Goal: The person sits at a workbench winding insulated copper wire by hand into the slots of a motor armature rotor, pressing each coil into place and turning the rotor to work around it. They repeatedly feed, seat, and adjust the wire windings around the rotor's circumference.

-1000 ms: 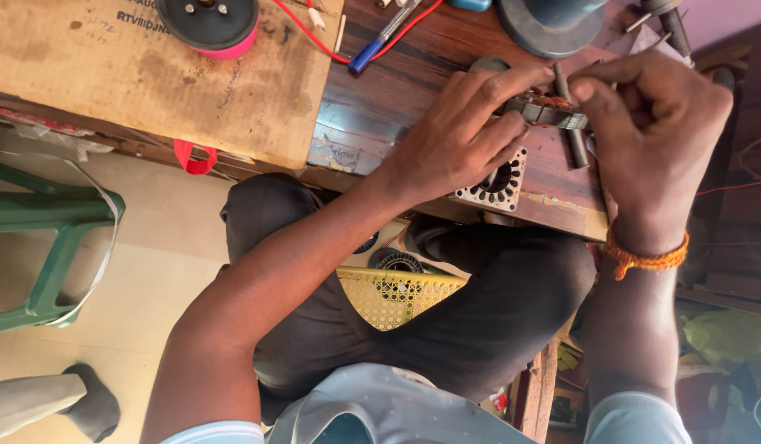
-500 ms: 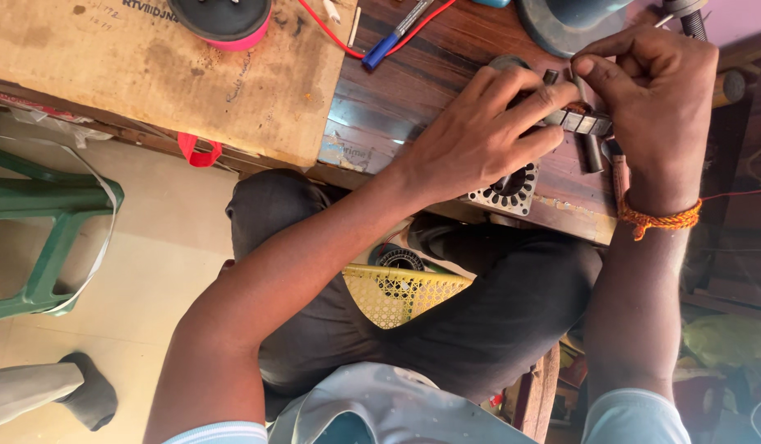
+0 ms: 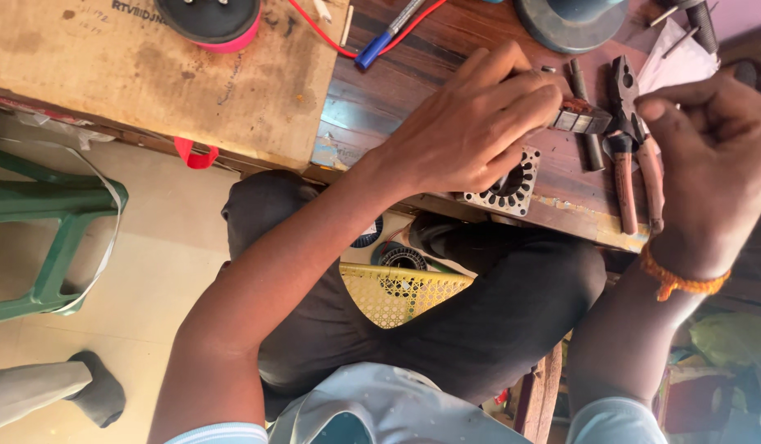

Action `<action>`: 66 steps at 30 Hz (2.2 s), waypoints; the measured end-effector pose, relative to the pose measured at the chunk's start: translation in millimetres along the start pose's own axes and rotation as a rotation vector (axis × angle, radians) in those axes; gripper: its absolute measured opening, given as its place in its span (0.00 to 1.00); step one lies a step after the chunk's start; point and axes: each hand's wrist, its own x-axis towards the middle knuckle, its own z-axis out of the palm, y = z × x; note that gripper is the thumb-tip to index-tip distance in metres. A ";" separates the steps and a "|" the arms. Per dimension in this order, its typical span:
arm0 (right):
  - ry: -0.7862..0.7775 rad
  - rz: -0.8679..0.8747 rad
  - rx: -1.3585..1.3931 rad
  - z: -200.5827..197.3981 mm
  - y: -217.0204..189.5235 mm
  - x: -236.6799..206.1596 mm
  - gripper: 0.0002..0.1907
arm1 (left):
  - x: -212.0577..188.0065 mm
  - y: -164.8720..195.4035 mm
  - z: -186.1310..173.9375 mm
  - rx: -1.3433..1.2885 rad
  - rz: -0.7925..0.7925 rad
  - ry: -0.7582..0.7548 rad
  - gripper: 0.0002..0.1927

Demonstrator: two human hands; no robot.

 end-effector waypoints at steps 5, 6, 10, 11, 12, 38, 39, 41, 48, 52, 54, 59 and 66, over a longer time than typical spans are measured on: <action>-0.034 -0.031 -0.109 9.9 -21.0 -29.7 0.04 | -0.3 -1.6 -2.3 -0.081 -0.008 0.024 0.15; -0.048 -0.070 -0.159 11.6 -24.0 -32.7 0.04 | -0.3 -2.3 -2.5 -0.105 -0.024 0.025 0.15; -0.041 -0.146 -0.076 20.8 -27.5 -39.6 0.04 | -1.5 -5.0 -3.3 -0.124 -0.062 0.009 0.13; -0.019 -0.133 -0.092 19.3 -27.6 -38.5 0.03 | -1.5 -4.9 -3.0 -0.125 -0.061 0.016 0.14; 0.004 -0.119 -0.109 18.0 -27.5 -37.9 0.04 | -1.3 -4.4 -2.3 -0.127 -0.060 0.023 0.15; -0.106 -0.318 -0.278 39.5 36.0 -73.1 0.04 | -13.0 -6.4 16.6 0.310 0.265 0.066 0.07; -0.105 -0.316 -0.253 38.4 35.6 -74.8 0.03 | -12.8 -6.4 18.3 0.320 0.287 0.093 0.06; -0.129 -0.240 -0.296 36.2 34.0 -77.2 0.08 | -12.5 -5.8 21.1 0.333 0.280 0.122 0.05; -0.132 -0.272 -0.330 12.9 17.8 -73.8 0.10 | -13.9 -7.9 22.1 0.323 0.254 0.145 0.06; -0.096 -0.269 -0.340 3.2 -4.4 -68.2 0.06 | -14.6 -8.0 23.0 0.314 0.224 0.168 0.08; -0.080 -0.265 -0.332 1.4 -18.0 -61.9 0.04 | -15.3 -6.4 23.3 0.313 0.198 0.165 0.08; -0.087 -0.230 -0.208 15.9 -40.1 -26.2 0.02 | -13.8 -2.8 22.0 0.312 0.170 0.165 0.08; -0.165 -0.262 -0.127 33.9 -38.7 13.5 0.02 | -11.9 1.0 19.1 0.299 0.169 0.181 0.05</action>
